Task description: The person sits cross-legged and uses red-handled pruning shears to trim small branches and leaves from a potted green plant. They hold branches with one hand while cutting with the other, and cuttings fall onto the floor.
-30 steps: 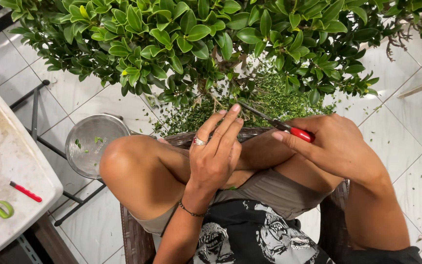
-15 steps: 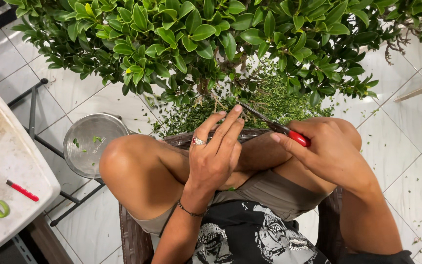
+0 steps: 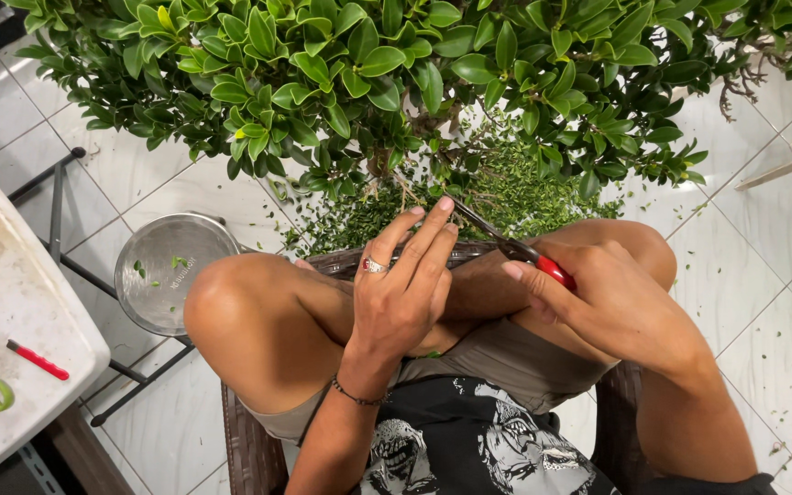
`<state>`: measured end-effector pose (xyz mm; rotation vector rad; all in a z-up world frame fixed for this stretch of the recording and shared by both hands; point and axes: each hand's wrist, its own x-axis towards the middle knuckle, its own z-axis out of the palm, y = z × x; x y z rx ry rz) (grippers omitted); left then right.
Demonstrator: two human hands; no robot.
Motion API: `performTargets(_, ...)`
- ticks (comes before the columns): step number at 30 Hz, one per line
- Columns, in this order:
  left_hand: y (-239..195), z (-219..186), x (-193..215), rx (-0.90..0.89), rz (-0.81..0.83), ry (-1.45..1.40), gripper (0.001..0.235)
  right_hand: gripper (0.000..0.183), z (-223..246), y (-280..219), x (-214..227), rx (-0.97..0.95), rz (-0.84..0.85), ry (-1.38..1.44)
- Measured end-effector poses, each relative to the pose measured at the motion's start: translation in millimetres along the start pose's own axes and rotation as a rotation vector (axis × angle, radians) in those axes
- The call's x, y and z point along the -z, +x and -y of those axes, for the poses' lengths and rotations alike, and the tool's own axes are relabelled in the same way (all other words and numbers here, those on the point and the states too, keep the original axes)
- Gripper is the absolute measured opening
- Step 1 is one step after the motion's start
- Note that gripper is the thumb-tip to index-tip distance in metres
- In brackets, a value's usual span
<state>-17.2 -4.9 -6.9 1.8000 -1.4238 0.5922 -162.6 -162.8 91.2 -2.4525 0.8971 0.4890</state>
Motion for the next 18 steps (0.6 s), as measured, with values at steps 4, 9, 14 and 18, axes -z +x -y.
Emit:
performTargets(4,0.2,0.0,-1.1,0.0,-0.003,-0.002,0.028,0.051,4.6,0.1,-0.2,0.03,-0.009,0.064)
performTargets(9,0.8,-0.7,-2.3,-0.006,-0.017,0.032,0.026,0.045,10.8,-6.8,-7.5,-0.035,-0.051,-0.013)
performTargets(14,-1.4,-0.5,-2.8,0.004,-0.003,0.032,0.026,0.05,10.4,-5.5,-7.5,-0.051,-0.022,-0.022)
performTargets(18,0.9,0.1,-1.5,0.005,-0.018,0.02,0.025,0.05,17.9,-5.1,-2.9,-0.071,-0.006,-0.012)
